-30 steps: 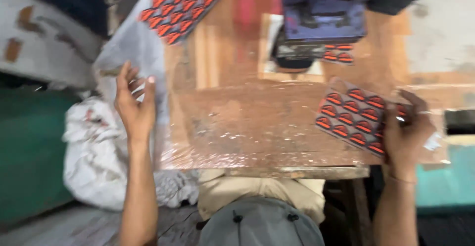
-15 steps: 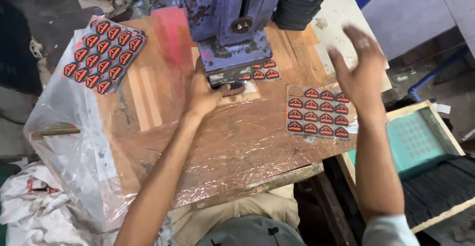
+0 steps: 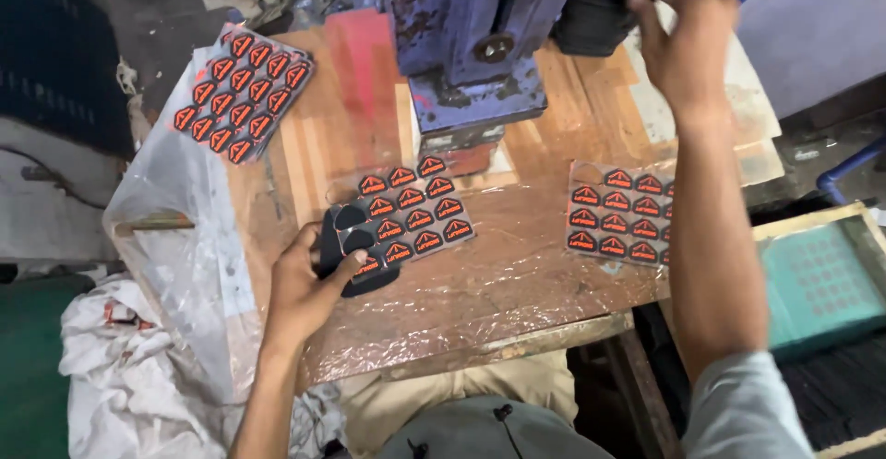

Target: The person uses a manual press to stamp a logo onto small black items, then places them into clear plastic packaging. They repeatedly pick up the packaged items and arrange them on the workbench.

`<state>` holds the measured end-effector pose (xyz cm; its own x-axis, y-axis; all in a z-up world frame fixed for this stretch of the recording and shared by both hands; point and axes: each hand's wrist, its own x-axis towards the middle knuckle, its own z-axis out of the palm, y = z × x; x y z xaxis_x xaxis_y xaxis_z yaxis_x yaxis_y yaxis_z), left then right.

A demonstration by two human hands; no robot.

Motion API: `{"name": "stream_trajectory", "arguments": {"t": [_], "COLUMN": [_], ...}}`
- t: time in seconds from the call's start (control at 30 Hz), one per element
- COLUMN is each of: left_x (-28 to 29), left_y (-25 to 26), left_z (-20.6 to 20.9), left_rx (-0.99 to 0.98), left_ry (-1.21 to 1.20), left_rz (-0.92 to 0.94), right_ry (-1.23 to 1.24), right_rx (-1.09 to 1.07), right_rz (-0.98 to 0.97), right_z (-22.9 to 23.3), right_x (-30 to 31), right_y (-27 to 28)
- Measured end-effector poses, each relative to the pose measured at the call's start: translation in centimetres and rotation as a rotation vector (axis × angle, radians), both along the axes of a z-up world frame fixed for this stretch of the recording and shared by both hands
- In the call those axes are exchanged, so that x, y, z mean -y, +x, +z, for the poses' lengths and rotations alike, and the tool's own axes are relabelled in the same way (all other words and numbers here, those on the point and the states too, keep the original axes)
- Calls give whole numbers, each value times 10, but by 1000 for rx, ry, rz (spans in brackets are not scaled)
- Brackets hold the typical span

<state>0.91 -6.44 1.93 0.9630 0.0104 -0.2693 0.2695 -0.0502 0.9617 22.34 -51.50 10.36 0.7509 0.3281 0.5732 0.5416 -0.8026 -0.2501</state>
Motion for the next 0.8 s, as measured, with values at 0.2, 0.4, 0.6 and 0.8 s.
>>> {"name": "stream_trajectory", "arguments": {"t": [0.2, 0.4, 0.6, 0.8], "left_x": [-64, -23, 81, 92], "left_y": [-5, 25, 77, 69], "left_z": [0, 30, -5, -22], "left_rx": [164, 476, 793, 836], "left_ry": [327, 1312, 974, 1053], "left_rz": [1, 224, -203, -253], "right_ry": [-100, -256, -367, -295], "right_rx": [-349, -307, -244, -250], "right_rz": [-152, 225, 284, 301], "right_z": [-86, -54, -62, -65], "right_x": [-37, -110, -118, -104], "right_y": [-208, -222, -132, -116]}}
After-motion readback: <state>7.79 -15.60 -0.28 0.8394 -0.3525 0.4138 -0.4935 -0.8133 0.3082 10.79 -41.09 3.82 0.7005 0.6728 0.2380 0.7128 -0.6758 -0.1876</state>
